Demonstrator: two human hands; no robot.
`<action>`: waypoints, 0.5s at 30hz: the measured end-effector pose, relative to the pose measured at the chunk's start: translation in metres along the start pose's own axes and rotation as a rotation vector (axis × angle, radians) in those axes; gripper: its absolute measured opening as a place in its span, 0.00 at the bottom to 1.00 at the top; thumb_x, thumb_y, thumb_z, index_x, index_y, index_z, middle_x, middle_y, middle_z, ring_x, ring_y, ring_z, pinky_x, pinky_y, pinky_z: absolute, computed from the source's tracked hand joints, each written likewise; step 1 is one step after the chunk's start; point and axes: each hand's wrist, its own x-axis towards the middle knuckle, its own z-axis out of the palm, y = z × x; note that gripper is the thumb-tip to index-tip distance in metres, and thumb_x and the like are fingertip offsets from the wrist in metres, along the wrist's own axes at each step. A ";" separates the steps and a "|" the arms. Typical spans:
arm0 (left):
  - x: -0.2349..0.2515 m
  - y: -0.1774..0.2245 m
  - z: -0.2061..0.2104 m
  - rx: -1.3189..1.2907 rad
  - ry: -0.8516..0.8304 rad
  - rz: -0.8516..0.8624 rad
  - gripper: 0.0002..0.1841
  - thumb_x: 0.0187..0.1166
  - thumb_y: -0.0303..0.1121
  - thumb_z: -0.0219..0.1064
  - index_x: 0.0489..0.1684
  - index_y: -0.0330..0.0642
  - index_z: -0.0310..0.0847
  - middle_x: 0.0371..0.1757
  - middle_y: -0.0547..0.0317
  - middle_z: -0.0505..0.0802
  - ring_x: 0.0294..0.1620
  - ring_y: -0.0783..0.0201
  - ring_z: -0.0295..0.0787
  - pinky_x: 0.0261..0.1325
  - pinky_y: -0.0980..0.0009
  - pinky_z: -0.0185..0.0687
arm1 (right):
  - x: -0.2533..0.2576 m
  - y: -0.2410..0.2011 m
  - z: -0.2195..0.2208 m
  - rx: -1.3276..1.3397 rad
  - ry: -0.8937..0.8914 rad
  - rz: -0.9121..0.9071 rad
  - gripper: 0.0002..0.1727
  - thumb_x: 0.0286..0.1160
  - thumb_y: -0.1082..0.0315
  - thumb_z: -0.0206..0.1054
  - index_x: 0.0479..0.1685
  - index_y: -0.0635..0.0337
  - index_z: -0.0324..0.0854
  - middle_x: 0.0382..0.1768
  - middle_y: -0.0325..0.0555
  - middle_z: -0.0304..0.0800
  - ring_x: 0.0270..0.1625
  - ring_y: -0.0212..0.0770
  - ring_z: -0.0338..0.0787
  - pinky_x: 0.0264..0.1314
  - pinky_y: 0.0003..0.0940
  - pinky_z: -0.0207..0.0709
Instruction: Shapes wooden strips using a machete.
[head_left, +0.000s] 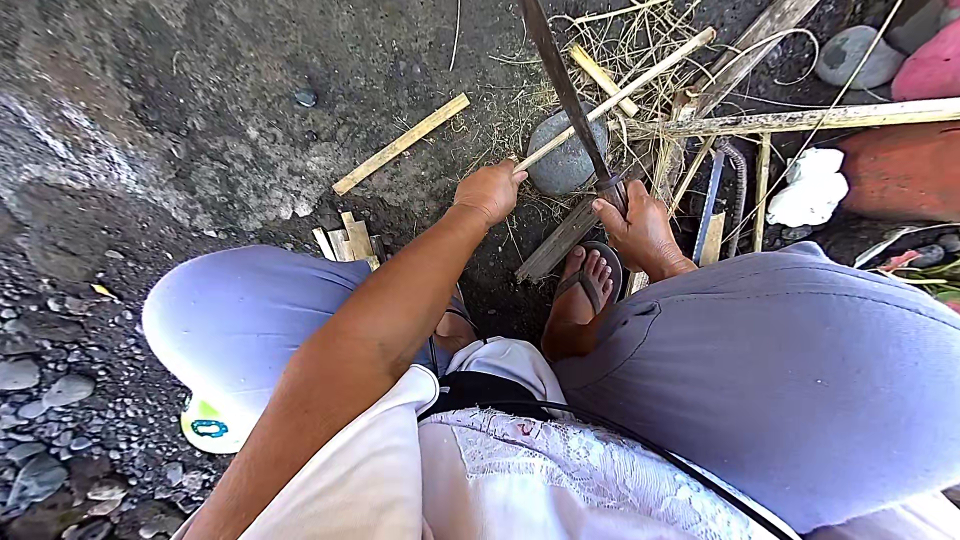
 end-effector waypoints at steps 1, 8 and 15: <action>0.000 0.000 0.000 0.002 -0.003 -0.005 0.28 0.95 0.54 0.41 0.67 0.40 0.76 0.57 0.35 0.90 0.63 0.35 0.88 0.58 0.32 0.80 | 0.000 -0.001 -0.001 -0.016 -0.009 0.004 0.29 0.87 0.44 0.59 0.59 0.67 0.74 0.31 0.58 0.86 0.35 0.58 0.91 0.41 0.60 0.82; 0.000 0.000 0.001 -0.003 0.001 -0.005 0.28 0.95 0.54 0.41 0.66 0.40 0.76 0.56 0.36 0.90 0.63 0.35 0.89 0.58 0.32 0.80 | 0.001 -0.001 -0.004 -0.054 -0.033 0.026 0.29 0.87 0.43 0.59 0.56 0.67 0.74 0.30 0.58 0.85 0.35 0.59 0.90 0.40 0.61 0.81; 0.000 0.000 -0.001 0.000 -0.006 0.005 0.28 0.95 0.54 0.41 0.67 0.40 0.76 0.57 0.36 0.90 0.63 0.36 0.88 0.59 0.34 0.81 | -0.002 -0.003 -0.006 -0.049 0.059 -0.053 0.29 0.86 0.45 0.58 0.57 0.69 0.74 0.28 0.58 0.85 0.31 0.58 0.90 0.37 0.60 0.82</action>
